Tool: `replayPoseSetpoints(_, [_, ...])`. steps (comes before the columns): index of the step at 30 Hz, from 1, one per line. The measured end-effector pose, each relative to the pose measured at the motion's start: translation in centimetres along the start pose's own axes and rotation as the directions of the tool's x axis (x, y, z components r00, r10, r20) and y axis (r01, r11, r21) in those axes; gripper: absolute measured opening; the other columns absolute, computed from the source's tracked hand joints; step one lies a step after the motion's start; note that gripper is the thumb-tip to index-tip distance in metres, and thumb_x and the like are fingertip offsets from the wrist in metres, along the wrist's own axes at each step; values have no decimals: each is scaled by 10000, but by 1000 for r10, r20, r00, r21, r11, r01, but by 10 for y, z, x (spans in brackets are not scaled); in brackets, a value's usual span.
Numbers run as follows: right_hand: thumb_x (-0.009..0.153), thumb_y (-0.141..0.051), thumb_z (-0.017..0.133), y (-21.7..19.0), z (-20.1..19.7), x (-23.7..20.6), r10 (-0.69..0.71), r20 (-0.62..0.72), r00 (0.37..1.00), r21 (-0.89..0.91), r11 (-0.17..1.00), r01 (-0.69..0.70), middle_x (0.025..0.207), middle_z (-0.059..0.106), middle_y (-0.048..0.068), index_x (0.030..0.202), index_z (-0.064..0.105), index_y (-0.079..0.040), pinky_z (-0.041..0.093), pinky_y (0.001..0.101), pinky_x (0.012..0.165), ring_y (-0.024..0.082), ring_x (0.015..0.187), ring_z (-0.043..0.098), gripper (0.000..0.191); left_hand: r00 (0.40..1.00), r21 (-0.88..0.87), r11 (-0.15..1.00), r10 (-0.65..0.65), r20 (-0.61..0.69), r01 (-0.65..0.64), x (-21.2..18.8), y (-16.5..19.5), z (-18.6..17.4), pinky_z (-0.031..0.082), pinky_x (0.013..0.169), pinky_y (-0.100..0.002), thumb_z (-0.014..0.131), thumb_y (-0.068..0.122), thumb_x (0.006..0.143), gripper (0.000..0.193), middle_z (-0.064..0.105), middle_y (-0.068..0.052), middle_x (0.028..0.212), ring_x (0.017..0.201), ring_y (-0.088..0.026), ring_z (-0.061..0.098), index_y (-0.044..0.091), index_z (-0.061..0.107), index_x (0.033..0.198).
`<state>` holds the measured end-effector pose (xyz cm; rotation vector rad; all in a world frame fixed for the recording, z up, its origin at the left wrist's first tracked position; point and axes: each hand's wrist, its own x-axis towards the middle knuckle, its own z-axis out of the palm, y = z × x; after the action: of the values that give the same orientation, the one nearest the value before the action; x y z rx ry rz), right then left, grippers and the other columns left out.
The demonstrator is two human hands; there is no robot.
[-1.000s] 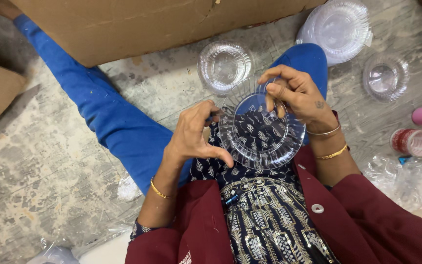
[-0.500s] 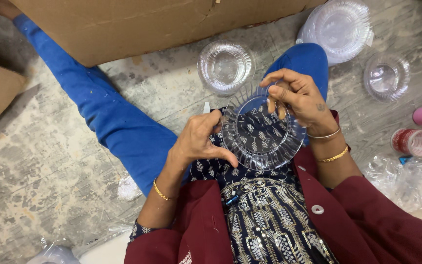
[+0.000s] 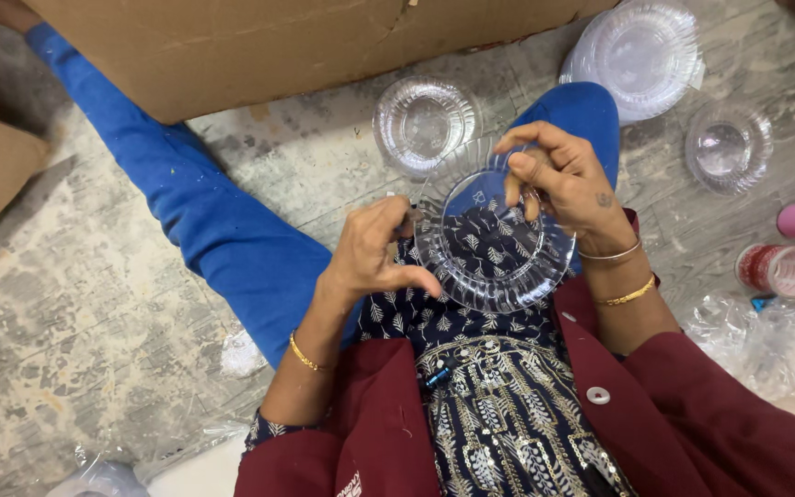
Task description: The person sits on the floor and assembles clear plastic plates by pressing smaller circular inserts into larger plates. They handle the plates one at a time, rotate them to align the parts, and place the assembled plates into a cardboard box.
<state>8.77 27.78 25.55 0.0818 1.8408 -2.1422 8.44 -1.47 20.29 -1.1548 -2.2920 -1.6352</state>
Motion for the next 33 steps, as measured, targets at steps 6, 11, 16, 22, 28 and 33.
replayPoseSetpoints(6, [1048,-140,618,3,-4,-1,14,-95,995,-21,1000,-16,779,706,80,1220,641,-31,390,156,422,56,504,585,205,998,-68,996,-53,39,55,-20,-13,21,442,572,-336,788,618,817,585,511,-42,725,612,-205,554,86,547,800])
replayPoseSetpoints(11, [1050,-153,612,-1,-7,-2,31,-116,993,-61,997,-39,768,694,60,1232,637,-54,362,149,426,49,508,580,208,994,-107,988,-108,-5,107,-19,-9,24,445,575,-325,752,659,789,631,516,-31,710,625,-180,552,69,531,800])
replayPoseSetpoints(16, [1052,-163,616,0,-1,-2,14,-93,996,-60,998,-19,768,695,64,1222,639,-54,367,157,432,52,515,587,203,995,-54,998,-17,-99,12,0,-2,6,432,566,-312,772,758,571,835,523,-36,756,616,-166,517,34,527,906])
replayPoseSetpoints(22, [1058,-169,609,1,1,-2,23,-128,992,-66,997,-31,770,698,67,1217,639,-46,349,155,421,53,508,587,203,998,-33,998,-63,-17,62,-8,-6,13,425,573,-330,838,714,545,804,472,-16,708,603,-181,489,61,509,881])
replayPoseSetpoints(28, [1065,-143,602,-2,1,0,-37,-193,980,-108,994,16,784,697,70,1238,627,-28,353,158,427,51,512,574,209,999,-89,995,-43,-16,41,-21,-11,31,417,556,-323,813,506,837,521,465,-21,703,628,-187,508,105,482,803])
replayPoseSetpoints(33, [1070,-146,597,-5,4,-1,-18,-156,988,-75,997,7,788,697,66,1249,621,-27,376,160,441,47,520,576,216,984,-55,997,-65,-164,57,-10,-7,19,394,553,-329,766,726,641,736,486,-21,714,607,-164,481,80,493,864])
